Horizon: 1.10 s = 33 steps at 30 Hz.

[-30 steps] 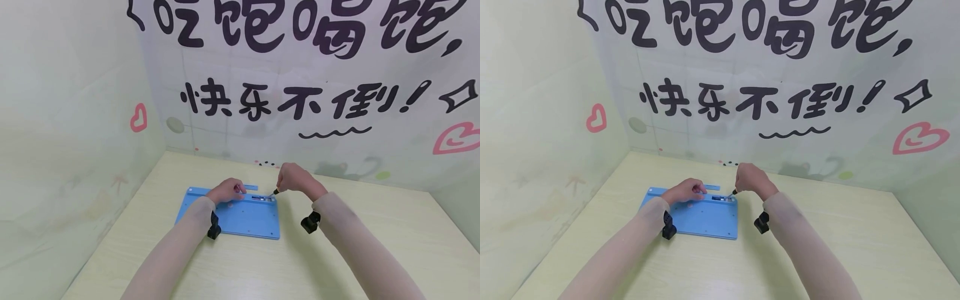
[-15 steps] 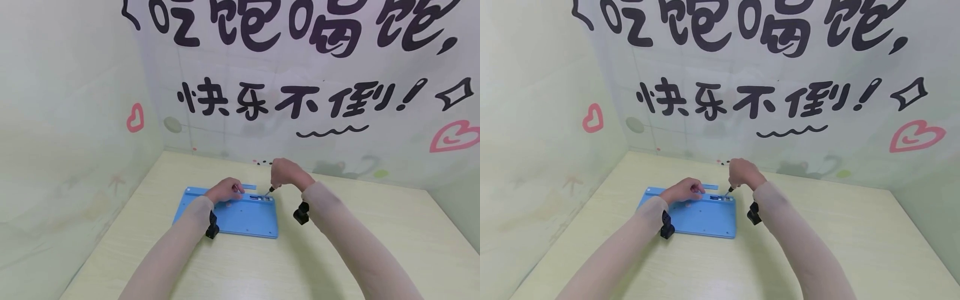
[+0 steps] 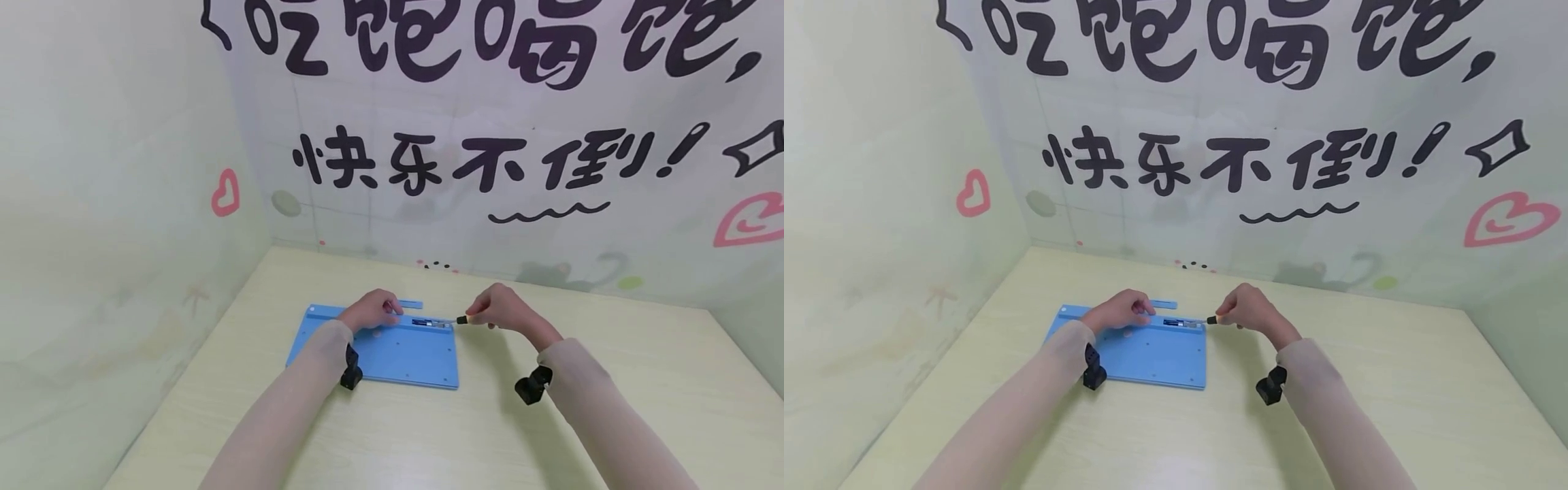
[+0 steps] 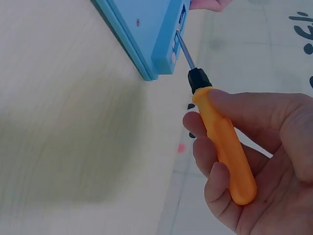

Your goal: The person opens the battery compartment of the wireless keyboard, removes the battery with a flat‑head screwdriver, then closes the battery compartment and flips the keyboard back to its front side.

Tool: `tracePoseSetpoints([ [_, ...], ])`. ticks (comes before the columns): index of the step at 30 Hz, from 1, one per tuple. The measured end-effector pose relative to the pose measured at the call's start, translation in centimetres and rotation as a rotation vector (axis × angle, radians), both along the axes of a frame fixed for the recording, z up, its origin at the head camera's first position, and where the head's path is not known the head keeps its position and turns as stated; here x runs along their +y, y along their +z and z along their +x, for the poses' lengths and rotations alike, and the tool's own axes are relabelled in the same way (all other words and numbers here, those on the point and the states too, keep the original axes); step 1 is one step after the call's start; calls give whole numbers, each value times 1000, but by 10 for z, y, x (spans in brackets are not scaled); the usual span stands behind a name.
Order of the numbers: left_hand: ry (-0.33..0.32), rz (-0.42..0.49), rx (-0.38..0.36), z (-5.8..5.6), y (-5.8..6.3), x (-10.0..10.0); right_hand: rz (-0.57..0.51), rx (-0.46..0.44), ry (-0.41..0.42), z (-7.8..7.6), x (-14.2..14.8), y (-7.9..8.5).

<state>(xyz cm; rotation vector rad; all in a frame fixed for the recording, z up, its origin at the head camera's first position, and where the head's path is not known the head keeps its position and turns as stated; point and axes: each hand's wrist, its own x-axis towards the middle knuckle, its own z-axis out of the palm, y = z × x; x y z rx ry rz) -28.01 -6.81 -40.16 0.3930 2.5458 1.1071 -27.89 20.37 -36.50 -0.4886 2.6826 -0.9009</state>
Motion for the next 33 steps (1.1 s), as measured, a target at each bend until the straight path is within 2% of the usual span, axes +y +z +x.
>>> tracePoseSetpoints([
  [3,5,3,1,1,2,0,56,32,28,1,-5,7],
  [7,-4,12,7,2,3,0,197,72,60,-1,-17,22],
  [14,-27,21,-19,2,4,1,430,55,138,-14,-43,46],
  [21,-30,25,-15,2,2,0,561,71,177,-19,-65,53],
  [27,-24,14,-8,1,0,0,601,107,157,-18,-70,51],
  [33,-11,4,-17,2,2,0,513,109,139,-15,-55,40],
])
